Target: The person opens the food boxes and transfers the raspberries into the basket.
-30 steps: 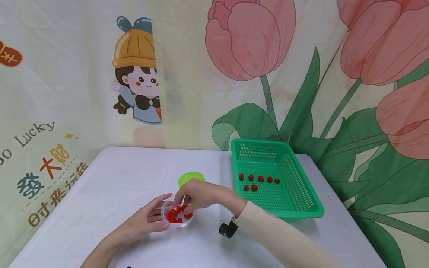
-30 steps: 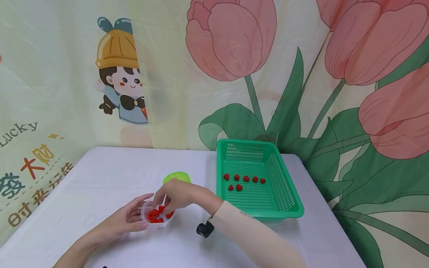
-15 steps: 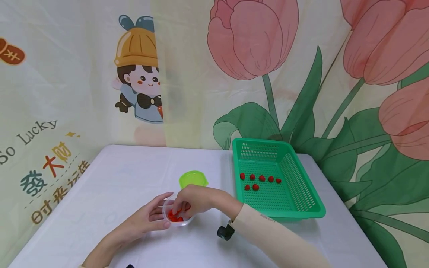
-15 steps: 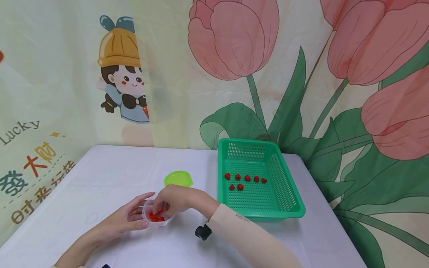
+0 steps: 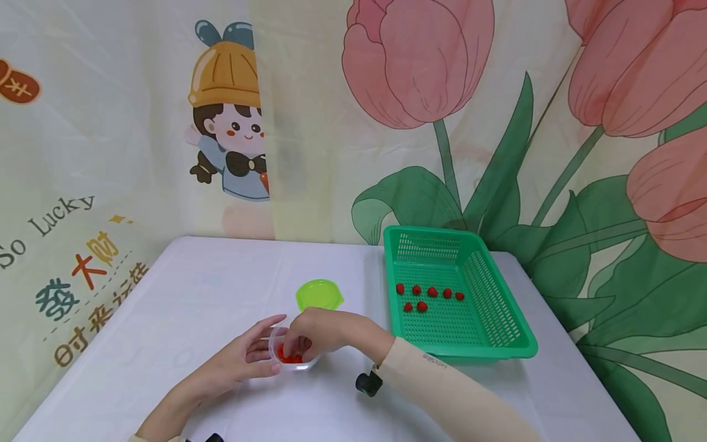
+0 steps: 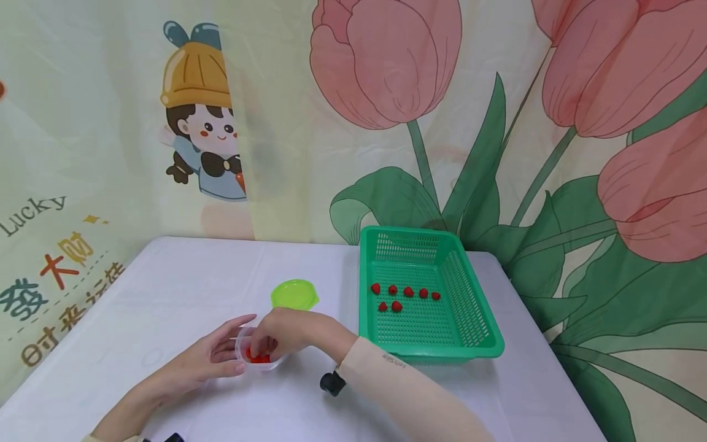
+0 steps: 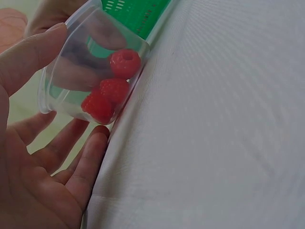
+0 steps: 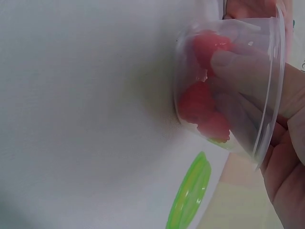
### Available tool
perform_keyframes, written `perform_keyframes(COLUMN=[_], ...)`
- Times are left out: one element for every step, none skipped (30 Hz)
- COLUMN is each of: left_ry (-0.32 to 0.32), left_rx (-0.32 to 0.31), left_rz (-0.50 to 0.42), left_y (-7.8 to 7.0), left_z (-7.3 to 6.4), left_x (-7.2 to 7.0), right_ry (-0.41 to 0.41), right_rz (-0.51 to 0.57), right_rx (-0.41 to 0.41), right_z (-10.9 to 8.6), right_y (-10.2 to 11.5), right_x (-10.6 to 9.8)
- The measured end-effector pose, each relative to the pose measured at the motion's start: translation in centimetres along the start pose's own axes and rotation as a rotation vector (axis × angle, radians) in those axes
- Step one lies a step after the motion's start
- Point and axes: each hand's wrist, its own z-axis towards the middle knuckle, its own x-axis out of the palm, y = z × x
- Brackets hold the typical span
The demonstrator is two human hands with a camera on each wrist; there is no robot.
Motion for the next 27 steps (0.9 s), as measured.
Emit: perform_keyframes(left_ry=[-0.001,-0.002,-0.002,0.0,0.0,0.001,0.0,0.001,0.001,0.003,0.001,0.002,0.002,0.001,0.0,-0.001,-0.002,-0.004,-0.006,-0.007,-0.007,-0.007,-0.007,-0.007,-0.006,-0.006,-0.006], left_rx=[0.004,0.005,0.006,0.013,0.013,0.015,0.015,0.017,0.02,0.023,0.019,0.02,0.018,0.019,0.018,0.016,0.014,0.011,0.008,0.008,0.005,0.004,0.004,0.004,0.005,0.007,0.008], left_rz=[-0.001,0.001,0.001,0.002,0.002,0.002,0.001,0.0,-0.002,-0.002,-0.004,-0.006,-0.008,-0.007,-0.005,-0.005,-0.005,-0.005,-0.004,-0.003,-0.003,-0.004,-0.004,-0.003,-0.003,-0.003,-0.002], left_y=[0.01,0.02,0.01,0.0,-0.02,-0.01,-0.01,-0.01,-0.02,-0.01,-0.02,-0.01,0.01,0.04,0.07,0.1,0.12,0.14,0.14,0.16,0.16,0.15,0.16,0.15,0.14,0.14,0.17], left_z=[-0.01,-0.01,-0.02,-0.04,-0.05,-0.06,-0.07,-0.08,-0.09,-0.09,-0.09,-0.08,-0.06,-0.03,0.01,0.05,0.08,0.11,0.13,0.16,0.16,0.17,0.16,0.16,0.16,0.16,0.16], left_x=[-0.01,-0.02,-0.01,0.0,0.02,0.04,0.06,0.06,0.07,0.07,0.06,0.05,0.06,0.06,0.06,0.07,0.08,0.1,0.1,0.1,0.1,0.12,0.12,0.11,0.1,0.1,0.09], right_ry=[0.002,0.003,0.004,0.006,0.007,0.008,0.007,0.007,0.006,0.008,0.008,0.009,0.012,0.016,0.02,0.023,0.026,0.03,0.033,0.035,0.036,0.038,0.04,0.042,0.043,0.045,0.046], right_rz=[-0.005,-0.013,-0.016,-0.017,-0.016,-0.015,-0.015,-0.011,-0.009,-0.009,-0.01,-0.012,-0.012,-0.012,-0.015,-0.016,-0.017,-0.018,-0.02,-0.022,-0.024,-0.027,-0.027,-0.03,-0.032,-0.032,-0.033], right_rx=[-0.004,-0.009,-0.01,-0.009,-0.007,-0.004,-0.002,0.003,0.007,0.007,0.007,0.007,0.009,0.01,0.011,0.012,0.014,0.016,0.018,0.019,0.02,0.022,0.026,0.028,0.03,0.032,0.034], right_z=[0.06,0.12,0.18,0.24,0.29,0.35,0.39,0.41,0.42,0.42,0.43,0.45,0.45,0.46,0.47,0.49,0.51,0.54,0.55,0.58,0.61,0.64,0.67,0.68,0.7,0.71,0.73], right_y=[0.0,-0.01,-0.02,-0.04,-0.06,-0.08,-0.1,-0.11,-0.12,-0.11,-0.12,-0.13,-0.15,-0.16,-0.18,-0.21,-0.24,-0.26,-0.28,-0.3,-0.32,-0.33,-0.35,-0.34,-0.33,-0.33,-0.34], right_x=[0.01,0.04,0.08,0.13,0.18,0.23,0.28,0.32,0.34,0.36,0.38,0.39,0.41,0.42,0.42,0.42,0.42,0.41,0.4,0.41,0.43,0.45,0.48,0.47,0.48,0.49,0.5])
